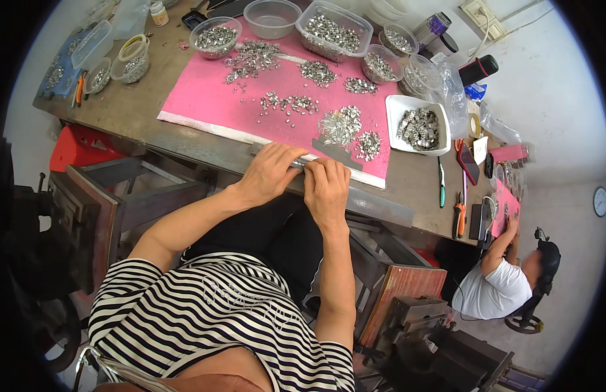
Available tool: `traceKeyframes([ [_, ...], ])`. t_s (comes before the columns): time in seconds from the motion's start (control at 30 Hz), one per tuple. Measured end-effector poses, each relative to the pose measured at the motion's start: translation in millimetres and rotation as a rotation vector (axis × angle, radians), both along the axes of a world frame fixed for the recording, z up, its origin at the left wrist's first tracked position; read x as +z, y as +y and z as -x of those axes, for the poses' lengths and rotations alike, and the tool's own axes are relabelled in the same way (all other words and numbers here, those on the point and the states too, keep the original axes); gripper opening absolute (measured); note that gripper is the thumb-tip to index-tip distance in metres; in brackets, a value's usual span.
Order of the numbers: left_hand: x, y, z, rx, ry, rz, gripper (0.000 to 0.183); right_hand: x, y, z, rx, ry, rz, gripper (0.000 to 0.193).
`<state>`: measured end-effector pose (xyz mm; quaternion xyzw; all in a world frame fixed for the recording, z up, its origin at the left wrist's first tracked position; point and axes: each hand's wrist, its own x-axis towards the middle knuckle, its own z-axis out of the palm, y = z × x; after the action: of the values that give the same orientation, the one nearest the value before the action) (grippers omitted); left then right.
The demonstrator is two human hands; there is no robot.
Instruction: The person arranges small metal pieces into a metal strip by hand, inserts the strip into a manual press machine, and rotates the wheel to press it. The person then resumes placing metal pieces into the strip.
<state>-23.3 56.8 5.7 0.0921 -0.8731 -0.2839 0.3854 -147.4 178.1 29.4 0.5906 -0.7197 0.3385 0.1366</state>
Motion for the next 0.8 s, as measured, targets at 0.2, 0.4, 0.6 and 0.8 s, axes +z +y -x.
traceKeyframes([
  [0.2, 0, 0, -2, 0.008, 0.011, 0.012, 0.047, -3, -1, -4, -0.022, -0.017, -0.004, 0.014],
  [0.4, 1, 2, 1, 0.002, 0.000, -0.009, 0.044, -2, 0, -1, -0.051, -0.009, -0.028, 0.014],
  [0.6, 0, 1, 0, 0.014, 0.022, 0.000, 0.041, 0, -1, 0, -0.029, 0.029, -0.053, 0.013],
  [0.8, -2, 1, 1, 0.018, 0.045, 0.000, 0.040, 5, -1, -1, -0.035, 0.036, -0.063, 0.014],
])
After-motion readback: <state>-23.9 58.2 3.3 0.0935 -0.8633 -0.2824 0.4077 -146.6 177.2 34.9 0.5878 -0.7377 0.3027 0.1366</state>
